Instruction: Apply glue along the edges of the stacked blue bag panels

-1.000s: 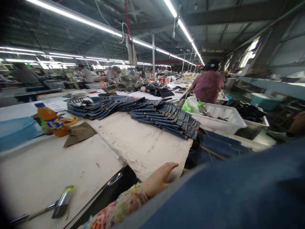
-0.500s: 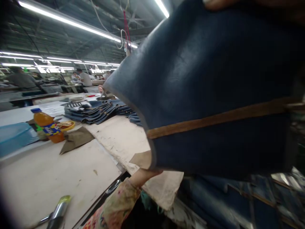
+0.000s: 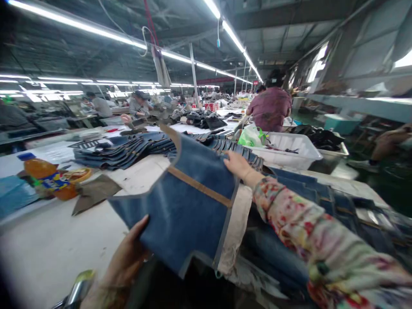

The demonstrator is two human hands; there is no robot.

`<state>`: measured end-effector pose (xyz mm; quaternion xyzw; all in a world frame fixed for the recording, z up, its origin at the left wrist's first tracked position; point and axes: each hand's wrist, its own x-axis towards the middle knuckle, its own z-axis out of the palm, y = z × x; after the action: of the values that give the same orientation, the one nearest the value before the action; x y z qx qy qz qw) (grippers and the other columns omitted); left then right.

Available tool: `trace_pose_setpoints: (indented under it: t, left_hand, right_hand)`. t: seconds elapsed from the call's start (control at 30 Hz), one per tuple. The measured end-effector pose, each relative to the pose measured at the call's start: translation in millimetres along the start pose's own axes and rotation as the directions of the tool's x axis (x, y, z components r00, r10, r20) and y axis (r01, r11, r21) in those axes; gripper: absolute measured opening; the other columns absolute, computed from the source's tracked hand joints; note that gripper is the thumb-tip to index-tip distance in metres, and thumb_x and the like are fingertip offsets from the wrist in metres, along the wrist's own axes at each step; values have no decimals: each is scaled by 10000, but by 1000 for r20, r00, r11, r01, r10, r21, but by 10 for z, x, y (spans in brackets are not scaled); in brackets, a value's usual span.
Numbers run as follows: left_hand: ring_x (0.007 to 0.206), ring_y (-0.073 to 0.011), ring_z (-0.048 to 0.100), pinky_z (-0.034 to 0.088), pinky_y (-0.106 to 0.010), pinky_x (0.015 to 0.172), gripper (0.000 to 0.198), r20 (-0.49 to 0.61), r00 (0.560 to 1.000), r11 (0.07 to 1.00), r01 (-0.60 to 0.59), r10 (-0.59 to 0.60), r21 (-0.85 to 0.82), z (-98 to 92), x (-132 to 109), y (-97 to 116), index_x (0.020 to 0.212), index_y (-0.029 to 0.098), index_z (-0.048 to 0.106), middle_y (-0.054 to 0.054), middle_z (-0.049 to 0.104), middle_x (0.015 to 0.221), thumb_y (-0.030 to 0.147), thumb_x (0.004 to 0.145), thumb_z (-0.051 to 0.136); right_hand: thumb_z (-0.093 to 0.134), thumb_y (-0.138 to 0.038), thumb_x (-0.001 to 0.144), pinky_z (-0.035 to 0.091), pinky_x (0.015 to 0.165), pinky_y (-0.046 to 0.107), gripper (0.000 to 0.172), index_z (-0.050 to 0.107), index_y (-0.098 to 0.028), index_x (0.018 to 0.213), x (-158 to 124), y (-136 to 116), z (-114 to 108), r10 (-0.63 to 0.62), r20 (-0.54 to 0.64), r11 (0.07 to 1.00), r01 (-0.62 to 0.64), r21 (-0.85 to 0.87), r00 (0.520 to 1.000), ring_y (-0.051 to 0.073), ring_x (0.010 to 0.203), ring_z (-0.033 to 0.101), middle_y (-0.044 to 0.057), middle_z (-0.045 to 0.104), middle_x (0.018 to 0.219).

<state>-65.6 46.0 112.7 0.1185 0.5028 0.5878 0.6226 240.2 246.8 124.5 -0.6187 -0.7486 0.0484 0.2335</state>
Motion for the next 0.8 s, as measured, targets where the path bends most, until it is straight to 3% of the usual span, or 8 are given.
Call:
trace_pose_setpoints:
  t: [0.1,0.2,0.37,0.47,0.53,0.67,0.8]
  left_hand:
    - [744,-149,672,546,-237,616,274,9,980,966,195,-199,167,-299,120,-389,1096,154,583,-62,684,971,305,868,570]
    - [687,-135,658,520,-216,561,249,32,968,935,230,-247,271,-479,151,-611,978,154,583,-42,660,881,355,835,623]
    - [547,-125,595,465,-193,466,253,68,983,911,130,-170,392,-321,272,-654,919,137,555,-13,603,636,320,791,672]
    - [475,-122,545,430,-191,419,232,30,993,895,93,-118,435,-166,386,-680,933,126,552,-5,569,550,286,798,650]
    - [471,-129,542,430,-197,419,235,23,994,888,85,-107,452,-134,421,-698,944,131,545,-3,562,534,285,797,644]
    - [510,-141,563,454,-217,454,320,16,986,867,138,-166,479,-269,397,-701,879,143,556,-11,582,562,378,727,710]
    - [590,-143,580,469,-227,506,468,51,960,850,217,-275,480,-474,386,-710,757,122,604,-54,641,681,534,609,769]
  right_hand:
    - [600,-174,808,494,890,391,494,503,-77,1282,-403,172,392,34,106,999,-36,19,994,236,979,634,161,647,1102]
    - [536,-175,826,447,981,358,428,540,-98,1247,-874,356,653,26,143,998,-33,49,989,219,1082,601,142,624,1187]
    - [448,-283,878,393,1051,403,345,580,-161,1172,-1513,652,664,-18,-48,987,25,156,999,216,1167,545,110,610,1207]
    - [425,-342,897,390,1054,436,349,589,-174,1156,-1927,943,664,81,-142,990,-63,127,986,232,1173,540,116,606,1215]
    - [447,-360,882,392,1051,448,382,582,-162,1179,-2261,1192,727,163,-132,986,-157,53,978,249,1183,535,132,599,1229]
    - [529,-399,818,447,991,446,476,575,-145,1218,-2934,1647,912,310,23,942,-304,-142,950,289,1195,528,161,576,1264]
    - [463,-301,863,467,947,406,431,533,-170,1268,-3219,1844,936,375,-72,876,-379,-298,924,263,1208,508,137,564,1270]
